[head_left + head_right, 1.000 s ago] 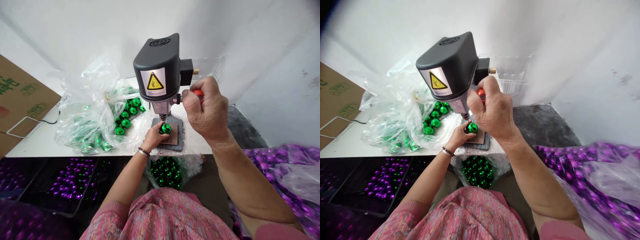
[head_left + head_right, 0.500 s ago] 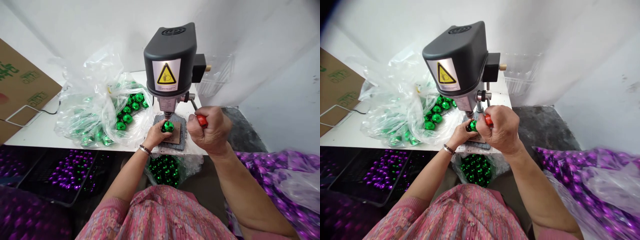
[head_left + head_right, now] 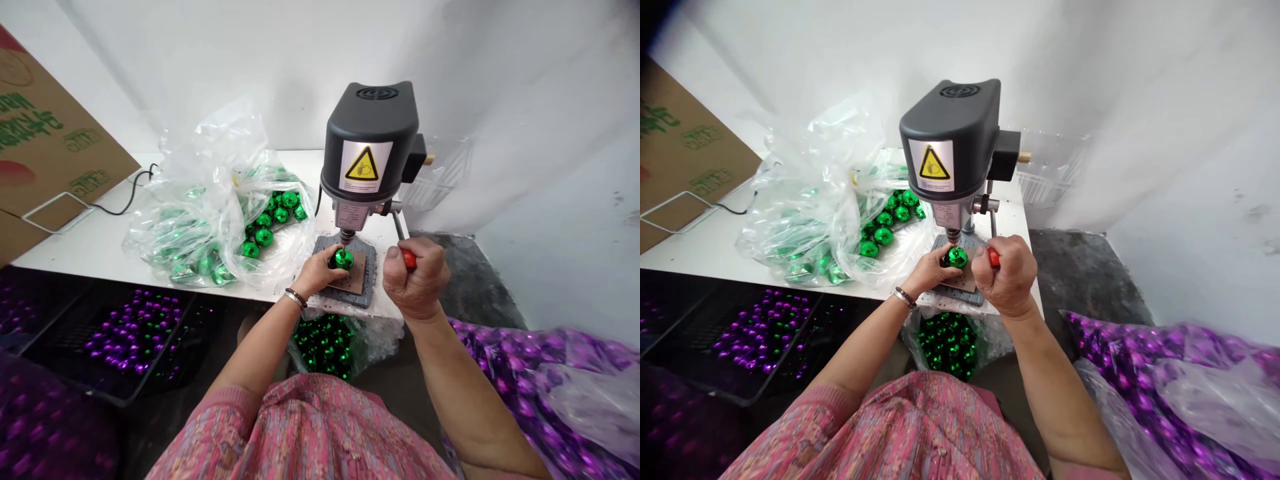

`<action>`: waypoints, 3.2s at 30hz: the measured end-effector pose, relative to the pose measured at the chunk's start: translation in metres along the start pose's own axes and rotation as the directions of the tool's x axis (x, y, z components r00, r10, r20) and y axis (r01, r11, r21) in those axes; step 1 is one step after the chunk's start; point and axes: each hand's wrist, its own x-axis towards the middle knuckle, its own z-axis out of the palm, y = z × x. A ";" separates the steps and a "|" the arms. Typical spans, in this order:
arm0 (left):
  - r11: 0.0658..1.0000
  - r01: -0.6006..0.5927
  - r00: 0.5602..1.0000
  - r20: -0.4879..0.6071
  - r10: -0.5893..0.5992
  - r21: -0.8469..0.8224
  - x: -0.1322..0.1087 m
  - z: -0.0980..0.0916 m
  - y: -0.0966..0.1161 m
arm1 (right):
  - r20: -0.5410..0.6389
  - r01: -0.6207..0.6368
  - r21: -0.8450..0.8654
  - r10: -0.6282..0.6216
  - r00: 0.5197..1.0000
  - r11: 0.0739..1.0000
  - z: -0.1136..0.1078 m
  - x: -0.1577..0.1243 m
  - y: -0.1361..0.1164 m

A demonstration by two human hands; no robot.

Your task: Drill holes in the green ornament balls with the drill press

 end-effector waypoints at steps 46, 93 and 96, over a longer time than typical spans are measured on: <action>0.560 0.176 0.975 0.067 -0.210 -0.809 -0.021 -0.078 -0.027 | 0.216 -0.525 0.157 0.490 0.845 0.836 -0.007 0.070 -0.010; 0.991 -0.048 0.997 0.073 0.038 0.127 0.014 -0.006 0.009 | 0.283 -0.395 0.025 0.373 0.884 0.918 -0.015 0.037 -0.008; 0.989 -0.065 0.996 0.072 0.056 0.133 0.015 -0.005 0.006 | 0.281 -0.398 0.006 0.380 0.881 0.917 -0.012 0.028 -0.006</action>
